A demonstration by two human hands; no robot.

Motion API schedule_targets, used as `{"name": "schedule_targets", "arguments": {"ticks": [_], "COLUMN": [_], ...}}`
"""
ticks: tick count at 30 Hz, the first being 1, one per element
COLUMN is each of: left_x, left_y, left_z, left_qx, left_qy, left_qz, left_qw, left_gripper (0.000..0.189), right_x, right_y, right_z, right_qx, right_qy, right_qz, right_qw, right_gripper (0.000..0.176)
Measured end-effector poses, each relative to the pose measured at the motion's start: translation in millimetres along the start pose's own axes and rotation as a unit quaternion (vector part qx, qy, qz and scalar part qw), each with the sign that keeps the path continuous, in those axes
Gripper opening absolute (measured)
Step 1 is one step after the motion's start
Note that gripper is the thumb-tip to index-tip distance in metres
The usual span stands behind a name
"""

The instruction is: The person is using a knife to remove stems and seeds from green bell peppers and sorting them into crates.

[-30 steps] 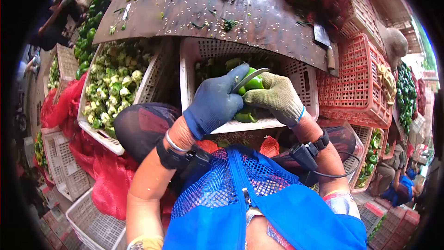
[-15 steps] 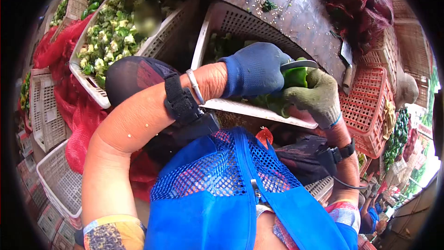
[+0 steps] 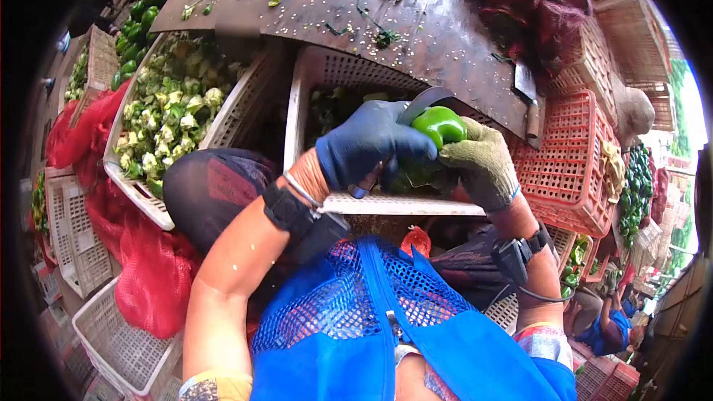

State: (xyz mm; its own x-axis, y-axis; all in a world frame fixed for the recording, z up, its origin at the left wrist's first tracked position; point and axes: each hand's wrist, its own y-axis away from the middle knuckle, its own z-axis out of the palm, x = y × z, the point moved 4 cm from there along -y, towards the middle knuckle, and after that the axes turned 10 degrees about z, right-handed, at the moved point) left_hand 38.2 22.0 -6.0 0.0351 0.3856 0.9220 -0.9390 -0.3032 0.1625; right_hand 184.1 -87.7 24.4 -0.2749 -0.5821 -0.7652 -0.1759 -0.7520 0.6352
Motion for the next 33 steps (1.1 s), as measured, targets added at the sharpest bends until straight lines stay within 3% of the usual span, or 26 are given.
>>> {"name": "schedule_targets", "arguments": {"ticks": [1, 3, 4, 5, 7, 8, 11, 12, 13, 14, 15, 17, 19, 20, 21, 22, 23, 25, 27, 29, 30, 31, 33], "left_x": [-0.7, -8.4, -10.5, -12.5, -11.2, -9.2, -24.2, -22.9, -39.7, -55.5, -62.5, -26.3, -1.3, 16.3, 45.3, 60.2, 66.3, 32.1, 31.9, 47.1, 47.1, 47.8, 50.3], "left_y": [-2.8, -8.4, -7.7, -5.5, -3.7, -4.0, -22.0, -12.8, -7.7, 1.9, 5.0, 10.3, 12.1, 13.2, 16.9, 23.9, 29.8, 16.4, 15.7, 4.4, -1.2, -3.9, -5.7], "left_z": [2.2, 7.4, 7.3, 10.1, 15.4, 19.7, -16.5, -27.8, -43.5, -50.4, -55.5, -54.0, -74.3, -92.5, -100.4, -105.6, -111.2, -119.1, -105.4, -98.3, -105.0, -112.2, -122.5], "left_qx": [0.026, 0.080, 0.120, 0.129, 0.145, 0.141, 0.161, 0.193, 0.201, 0.265, 0.280, 0.250, 0.284, 0.274, 0.343, 0.361, 0.380, 0.353, 0.360, 0.339, 0.316, 0.339, 0.382], "left_qy": [0.000, 0.002, -0.120, -0.174, -0.282, -0.256, -0.374, -0.466, -0.453, -0.471, -0.455, -0.253, 0.020, 0.064, 0.045, 0.065, 0.085, 0.244, 0.131, 0.132, 0.095, 0.082, 0.053], "left_qz": [0.038, 0.109, 0.138, 0.136, 0.137, 0.152, 0.121, -0.021, -0.024, 0.036, 0.069, -0.049, -0.020, 0.097, 0.139, 0.136, 0.135, 0.158, 0.106, 0.088, 0.104, 0.101, 0.093], "left_qw": [0.999, 0.991, 0.976, 0.967, 0.938, 0.944, 0.905, 0.863, 0.868, 0.840, 0.843, 0.933, 0.959, 0.955, 0.928, 0.920, 0.911, 0.889, 0.918, 0.927, 0.938, 0.932, 0.918], "left_gripper": [0.056, 0.055, 0.049, 0.046, 0.043, 0.044, 0.052, 0.054, 0.064, 0.065, 0.065, 0.052, 0.039, 0.030, 0.031, 0.033, 0.036, 0.034, 0.041, 0.042, 0.053, 0.052, 0.051], "right_x": [-1.3, -1.7, 1.6, 6.3, 17.9, 28.8, 34.5, 25.5, 27.1, 8.7, -7.7, -57.7, -98.9, -111.3, -124.2, -128.6, -129.0, -139.5, -162.4, -181.3, -190.9, -192.6, -192.6], "right_y": [-0.8, -9.6, -15.3, -19.8, -30.3, -36.6, -49.3, -43.2, -45.8, -44.8, -40.3, -35.6, -24.8, -38.5, -59.5, -87.6, -132.2, -202.8, -252.5, -287.0, -301.5, -316.6, -316.8], "right_z": [-2.7, -11.4, -16.3, -17.1, -16.7, -26.5, -63.9, -74.1, -91.8, -88.2, -79.4, -16.7, 47.6, 49.7, 48.9, 37.1, 7.8, -36.6, -57.2, -50.3, -44.3, -41.7, -40.6], "right_qx": [0.015, 0.071, 0.101, 0.128, 0.170, 0.162, 0.283, 0.306, 0.311, 0.301, 0.277, 0.142, 0.003, 0.046, 0.089, 0.086, 0.112, 0.256, 0.327, 0.338, 0.342, 0.337, 0.331], "right_qy": [0.014, 0.170, 0.245, 0.368, 0.593, 0.681, 0.572, 0.529, 0.346, 0.205, 0.059, 0.054, 0.110, 0.181, 0.250, 0.188, 0.190, 0.256, 0.314, 0.362, 0.386, 0.439, 0.393], "right_qz": [0.006, -0.054, -0.082, -0.132, -0.225, -0.168, -0.100, -0.153, -0.086, -0.033, 0.026, -0.105, -0.205, -0.267, -0.324, -0.259, -0.260, -0.232, -0.228, -0.219, -0.213, -0.197, -0.201], "right_qw": [1.000, 0.981, 0.961, 0.912, 0.754, 0.694, 0.763, 0.777, 0.881, 0.931, 0.959, 0.983, 0.973, 0.945, 0.908, 0.944, 0.940, 0.903, 0.861, 0.841, 0.830, 0.809, 0.834], "right_gripper": [0.040, 0.034, 0.031, 0.027, 0.022, 0.022, 0.027, 0.026, 0.027, 0.028, 0.031, 0.046, 0.062, 0.062, 0.063, 0.062, 0.061, 0.063, 0.068, 0.071, 0.071, 0.065, 0.053]}}
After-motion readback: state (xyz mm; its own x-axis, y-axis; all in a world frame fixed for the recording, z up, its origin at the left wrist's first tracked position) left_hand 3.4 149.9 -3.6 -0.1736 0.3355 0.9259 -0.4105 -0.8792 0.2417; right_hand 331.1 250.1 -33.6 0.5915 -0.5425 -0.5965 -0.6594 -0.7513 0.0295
